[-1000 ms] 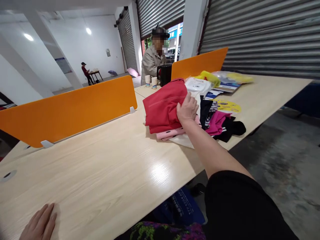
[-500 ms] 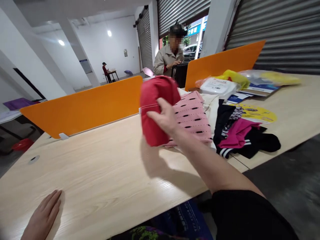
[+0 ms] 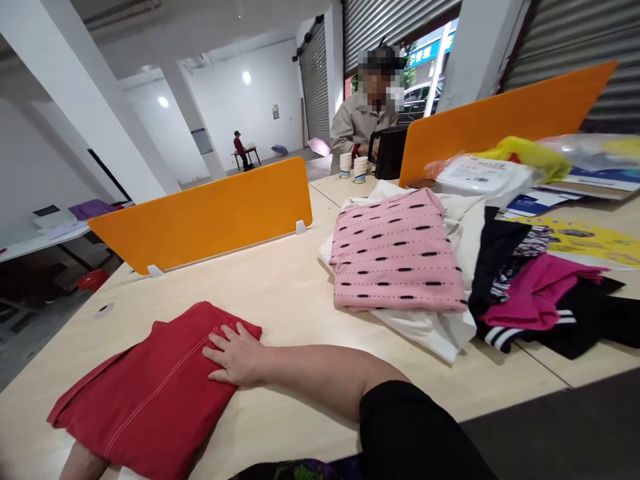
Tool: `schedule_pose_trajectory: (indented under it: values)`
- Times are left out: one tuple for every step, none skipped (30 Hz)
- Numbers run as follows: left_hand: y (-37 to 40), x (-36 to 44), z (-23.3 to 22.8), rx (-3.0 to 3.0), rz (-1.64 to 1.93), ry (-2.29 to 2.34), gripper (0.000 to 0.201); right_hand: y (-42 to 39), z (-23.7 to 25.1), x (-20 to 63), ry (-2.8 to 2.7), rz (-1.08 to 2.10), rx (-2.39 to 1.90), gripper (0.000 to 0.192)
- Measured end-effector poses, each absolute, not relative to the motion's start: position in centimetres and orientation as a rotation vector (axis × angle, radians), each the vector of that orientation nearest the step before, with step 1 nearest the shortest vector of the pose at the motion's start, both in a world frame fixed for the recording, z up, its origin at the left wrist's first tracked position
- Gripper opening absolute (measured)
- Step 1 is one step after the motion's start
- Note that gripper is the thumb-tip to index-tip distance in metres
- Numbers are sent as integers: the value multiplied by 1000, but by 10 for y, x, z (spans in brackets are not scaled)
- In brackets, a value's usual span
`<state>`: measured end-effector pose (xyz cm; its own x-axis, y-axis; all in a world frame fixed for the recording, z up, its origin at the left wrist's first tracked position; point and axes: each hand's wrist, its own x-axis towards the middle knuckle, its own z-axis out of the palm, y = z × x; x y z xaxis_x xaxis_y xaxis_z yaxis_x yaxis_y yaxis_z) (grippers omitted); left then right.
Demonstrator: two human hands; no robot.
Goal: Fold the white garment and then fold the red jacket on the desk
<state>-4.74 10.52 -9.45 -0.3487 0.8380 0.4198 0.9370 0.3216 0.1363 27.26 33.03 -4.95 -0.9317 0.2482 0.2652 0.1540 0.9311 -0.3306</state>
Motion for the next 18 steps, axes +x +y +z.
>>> schedule_pose_trajectory:
  values:
    - [105,-48,-97,-1583,-572,-2330,69,331,-50,274,-2776,435,-269,57]
    - [106,-49,-99,-1567,-614,-2340,71,333,-49,277,-2764,432,-242,55]
    - [107,-51,-101,-1556,-636,-2347,72,336,-47,279,-2742,432,-234,53]
    - [108,-55,-104,-1546,-652,-2355,72,339,-45,280,-2702,434,-260,51]
    - [109,-59,-108,-1536,-673,-2364,72,343,-43,281,-2652,435,-321,49]
    - [109,-64,-112,-1529,-692,-2370,71,346,-42,281,-2595,438,-421,49]
    - [109,-70,-116,-1527,-708,-2369,69,349,-41,281,-2542,444,-548,51]
    - [109,-75,-121,-1537,-719,-2361,66,351,-40,280,-2503,451,-676,54]
    - [108,-80,-126,-1555,-731,-2347,64,353,-41,280,-2483,456,-787,58]
    - [108,-84,-130,-1580,-735,-2333,62,355,-41,279,-2482,457,-865,61]
    - [108,-88,-134,-1606,-731,-2323,61,356,-41,278,-2493,452,-903,62]
    - [108,-90,-137,-1624,-723,-2321,59,356,-41,277,-2513,435,-902,60]
    - [109,-90,-139,-1632,-713,-2326,58,356,-41,276,-2535,405,-874,57]
    - [110,-90,-139,-1628,-706,-2335,57,355,-42,276,-2555,366,-834,53]
    - [111,-87,-139,-1623,-707,-2341,56,355,-42,275,-2571,323,-798,49]
    - [112,-84,-138,-1620,-714,-2339,55,354,-42,274,-2582,281,-770,45]
    - [113,-79,-136,-1623,-727,-2331,55,354,-43,274,-2589,243,-753,42]
    - [114,-74,-134,-1633,-741,-2325,54,354,-43,274,-2591,210,-749,40]
